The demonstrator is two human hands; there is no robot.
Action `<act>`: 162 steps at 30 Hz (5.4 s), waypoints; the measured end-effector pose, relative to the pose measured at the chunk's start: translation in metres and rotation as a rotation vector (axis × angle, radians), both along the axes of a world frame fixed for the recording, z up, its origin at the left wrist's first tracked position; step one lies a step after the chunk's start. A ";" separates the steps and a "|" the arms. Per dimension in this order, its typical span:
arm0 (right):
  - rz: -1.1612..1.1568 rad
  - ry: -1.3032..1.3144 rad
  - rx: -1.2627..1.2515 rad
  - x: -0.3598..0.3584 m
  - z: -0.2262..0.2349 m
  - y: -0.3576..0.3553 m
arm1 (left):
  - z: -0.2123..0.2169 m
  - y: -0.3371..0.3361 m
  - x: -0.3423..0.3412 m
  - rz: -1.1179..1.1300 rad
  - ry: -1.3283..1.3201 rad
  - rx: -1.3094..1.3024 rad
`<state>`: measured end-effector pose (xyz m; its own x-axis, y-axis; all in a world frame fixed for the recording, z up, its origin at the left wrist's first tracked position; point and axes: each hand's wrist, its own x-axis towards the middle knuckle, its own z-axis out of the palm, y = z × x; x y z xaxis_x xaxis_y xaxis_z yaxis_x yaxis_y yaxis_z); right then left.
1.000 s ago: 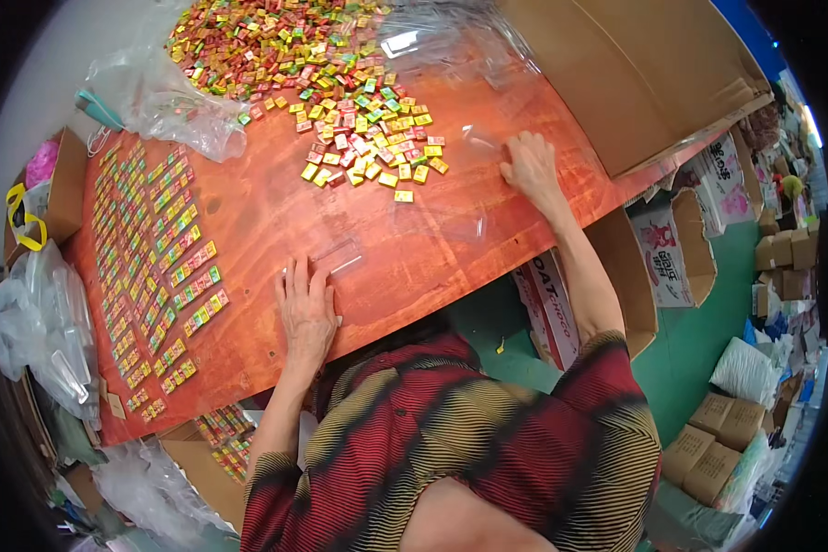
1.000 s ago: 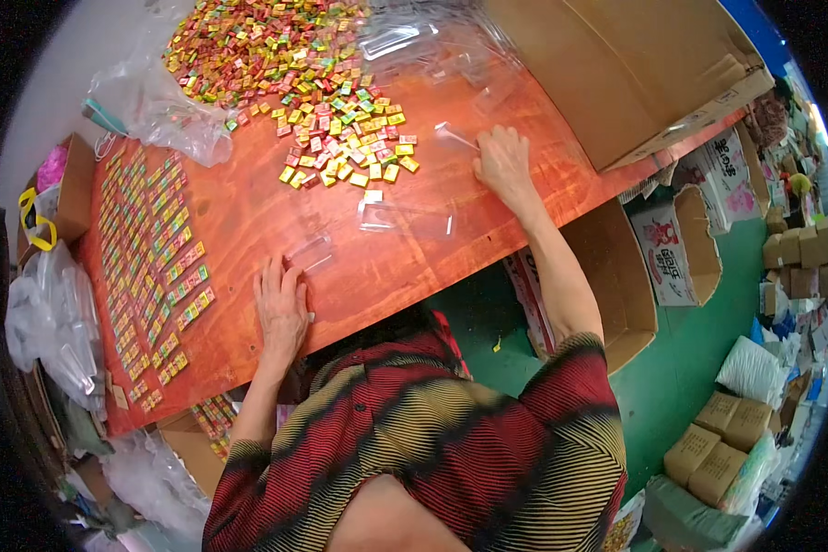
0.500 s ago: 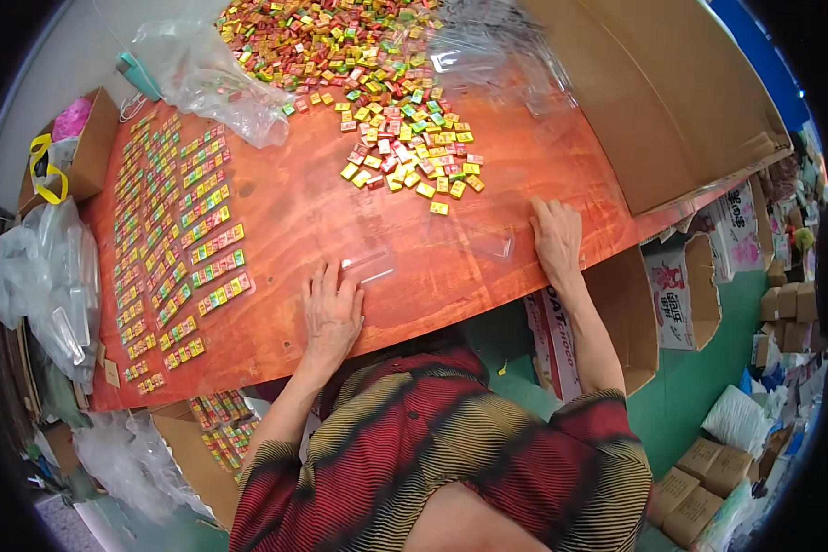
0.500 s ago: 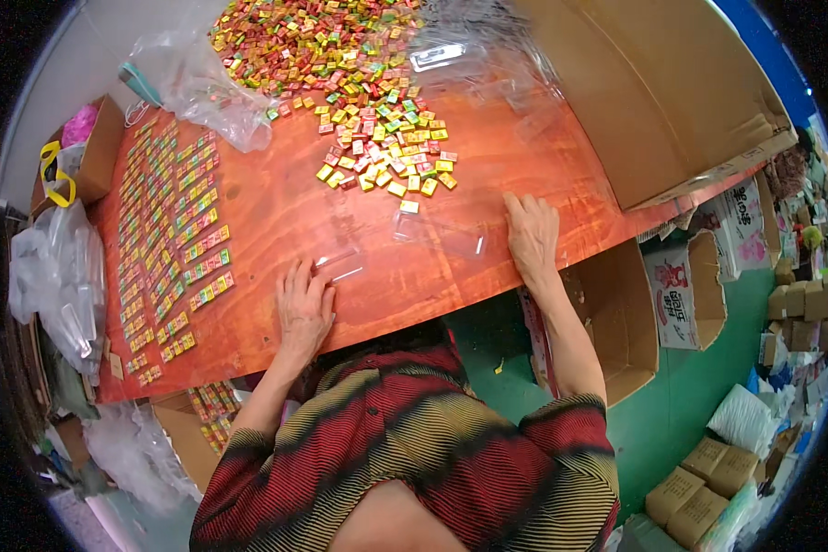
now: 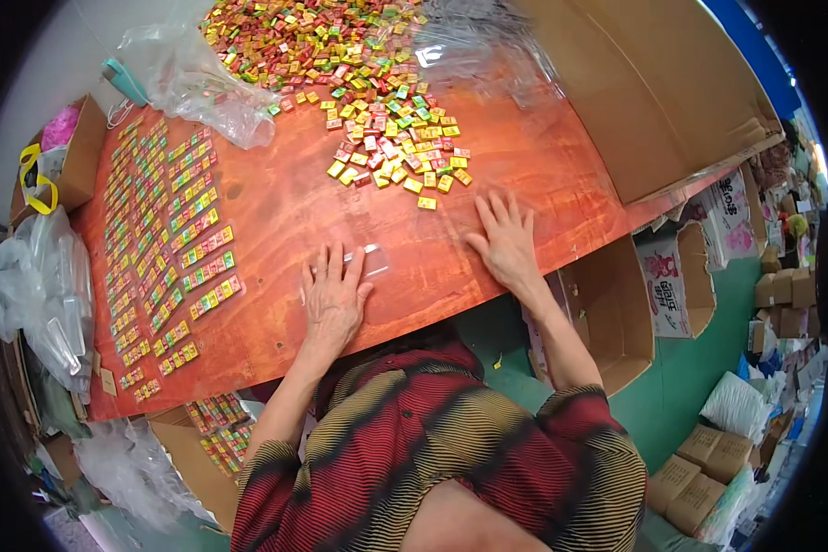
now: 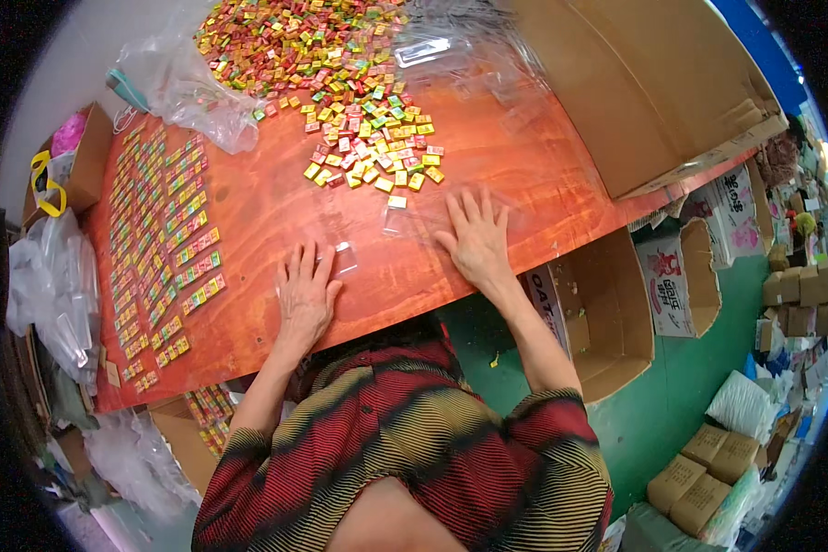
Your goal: Sorting and arranging small colorful packets into rows on a table.
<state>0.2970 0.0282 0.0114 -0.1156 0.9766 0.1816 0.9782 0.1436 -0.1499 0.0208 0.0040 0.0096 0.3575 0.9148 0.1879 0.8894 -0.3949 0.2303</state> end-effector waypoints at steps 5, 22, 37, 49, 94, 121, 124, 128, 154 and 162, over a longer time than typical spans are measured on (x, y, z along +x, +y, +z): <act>0.190 0.076 -0.102 0.000 0.001 -0.016 | 0.003 -0.014 -0.006 0.010 -0.012 -0.089; 0.073 0.327 -0.169 -0.081 0.014 0.119 | -0.009 0.119 0.012 0.044 -0.139 -0.045; 0.590 0.390 0.236 -0.131 0.030 0.297 | 0.023 0.254 -0.024 -0.024 -0.442 0.157; 0.282 0.102 0.130 -0.141 0.000 0.357 | 0.029 0.354 -0.026 0.210 0.082 0.084; 0.346 0.455 0.233 -0.108 0.016 0.031 | 0.014 0.016 0.001 0.112 -0.322 0.217; 0.239 0.440 0.086 -0.127 0.012 0.048 | 0.010 0.047 -0.051 0.220 -0.365 -0.206; 0.302 0.467 0.046 -0.121 0.021 0.044 | 0.005 0.050 -0.053 0.230 -0.417 -0.210; 0.443 0.443 0.108 -0.138 0.004 0.051 | 0.005 0.047 -0.041 0.298 -0.346 -0.169; 0.292 0.149 0.194 -0.185 0.003 0.081 | -0.006 0.044 -0.047 0.247 -0.364 0.061; 0.493 0.412 0.103 -0.174 0.005 0.070 | -0.001 0.039 -0.056 0.301 -0.365 0.041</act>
<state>0.1225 0.0979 0.0164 -0.4464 0.8020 0.3968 0.6591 0.5946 -0.4605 -0.0356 0.0433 0.0089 -0.0187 0.9569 0.2898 0.8296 -0.1469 0.5388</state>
